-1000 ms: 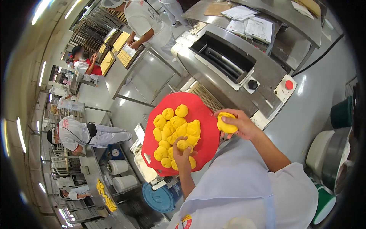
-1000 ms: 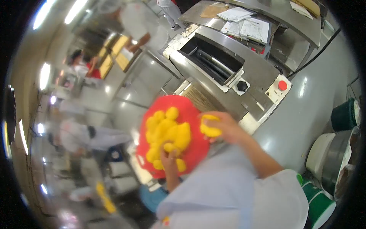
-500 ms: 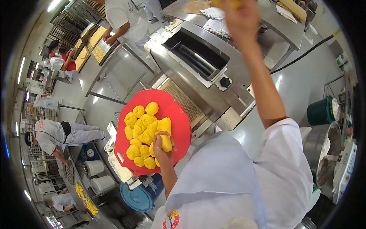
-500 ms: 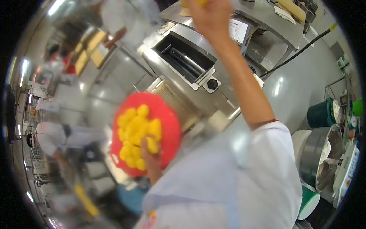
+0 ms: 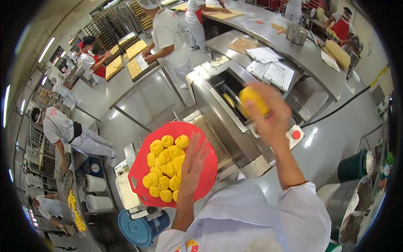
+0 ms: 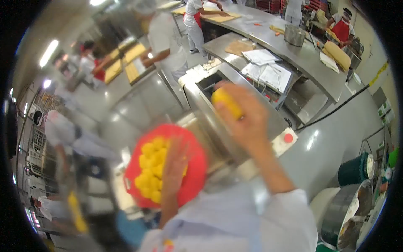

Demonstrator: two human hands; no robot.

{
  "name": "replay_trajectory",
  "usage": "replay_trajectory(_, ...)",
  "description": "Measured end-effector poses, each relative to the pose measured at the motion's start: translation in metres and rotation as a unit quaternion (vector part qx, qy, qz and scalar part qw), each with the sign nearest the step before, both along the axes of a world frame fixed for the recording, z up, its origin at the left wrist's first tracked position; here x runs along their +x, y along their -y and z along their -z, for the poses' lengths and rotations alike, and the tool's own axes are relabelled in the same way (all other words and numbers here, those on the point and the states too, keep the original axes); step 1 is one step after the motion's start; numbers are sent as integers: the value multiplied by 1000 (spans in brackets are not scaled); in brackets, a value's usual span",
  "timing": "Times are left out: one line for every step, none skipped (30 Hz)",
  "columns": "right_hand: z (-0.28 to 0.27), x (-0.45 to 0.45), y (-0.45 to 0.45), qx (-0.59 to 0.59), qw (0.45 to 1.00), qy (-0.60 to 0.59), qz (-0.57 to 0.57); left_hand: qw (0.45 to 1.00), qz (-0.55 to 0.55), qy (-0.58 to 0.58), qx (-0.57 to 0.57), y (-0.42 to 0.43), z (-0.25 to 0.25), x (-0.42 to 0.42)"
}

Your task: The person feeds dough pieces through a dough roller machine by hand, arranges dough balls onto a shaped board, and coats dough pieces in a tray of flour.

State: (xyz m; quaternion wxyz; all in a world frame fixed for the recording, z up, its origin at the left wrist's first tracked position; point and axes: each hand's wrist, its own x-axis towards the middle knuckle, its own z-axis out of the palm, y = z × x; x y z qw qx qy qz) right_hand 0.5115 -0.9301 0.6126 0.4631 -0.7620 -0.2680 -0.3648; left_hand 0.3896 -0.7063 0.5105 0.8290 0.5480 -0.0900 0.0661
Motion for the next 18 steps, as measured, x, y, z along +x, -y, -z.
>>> replay_trajectory(-3, 13, 7, 75, 996, -14, 40, 984, -71, -45, 160, -11, 4, -13)
replay_trajectory(1, 24, 13, 150, 985, -31, 78, 944, -128, -59, 299, -24, 12, -25)
replay_trajectory(15, 32, 18, 40, 994, -39, 96, 881, -183, -75, 429, -36, 25, -39)
replay_trajectory(37, 43, 20, -70, 990, -47, 114, 857, -238, -90, 447, -46, 41, -57)
replay_trajectory(57, 52, 23, -179, 974, -54, 132, 830, -293, -105, 464, -56, 60, -78)
replay_trajectory(76, 50, 28, -204, 967, -49, 145, 808, -321, -183, 459, -67, 81, -101)
replay_trajectory(97, 41, 33, -228, 960, -43, 158, 782, -346, -257, 450, -79, 98, -122)
replay_trajectory(106, 35, 33, -255, 951, -31, 171, 752, -344, -309, 469, -83, 100, -141)
replay_trajectory(102, 29, 29, -176, 970, -80, 144, 730, -353, -326, 486, -80, 107, -155)
replay_trajectory(97, 18, 21, -96, 980, -134, 114, 707, -361, -343, 503, -78, 113, -168)
replay_trajectory(94, 9, 12, -14, 979, -187, 84, 693, -383, -320, 521, -72, 127, -174)
replay_trajectory(96, 1, -3, -31, 979, -194, 45, 677, -404, -295, 539, -66, 138, -175)
replay_trajectory(97, -7, -24, -47, 978, -201, 6, 646, -419, -293, 566, -59, 141, -169)
replay_trajectory(100, -16, -43, -65, 976, -207, -32, 644, -428, -293, 563, -54, 140, -165)
replay_trajectory(106, -24, -62, -89, 969, -214, -82, 642, -437, -292, 558, -49, 138, -159)
replay_trajectory(115, -29, -80, -113, 960, -221, -131, 639, -446, -291, 555, -47, 137, -157)
replay_trajectory(130, -31, -93, -123, 954, -216, -170, 646, -452, -269, 553, -47, 141, -155)
replay_trajectory(142, -37, -103, -133, 945, -216, -208, 653, -455, -250, 551, -48, 147, -157)
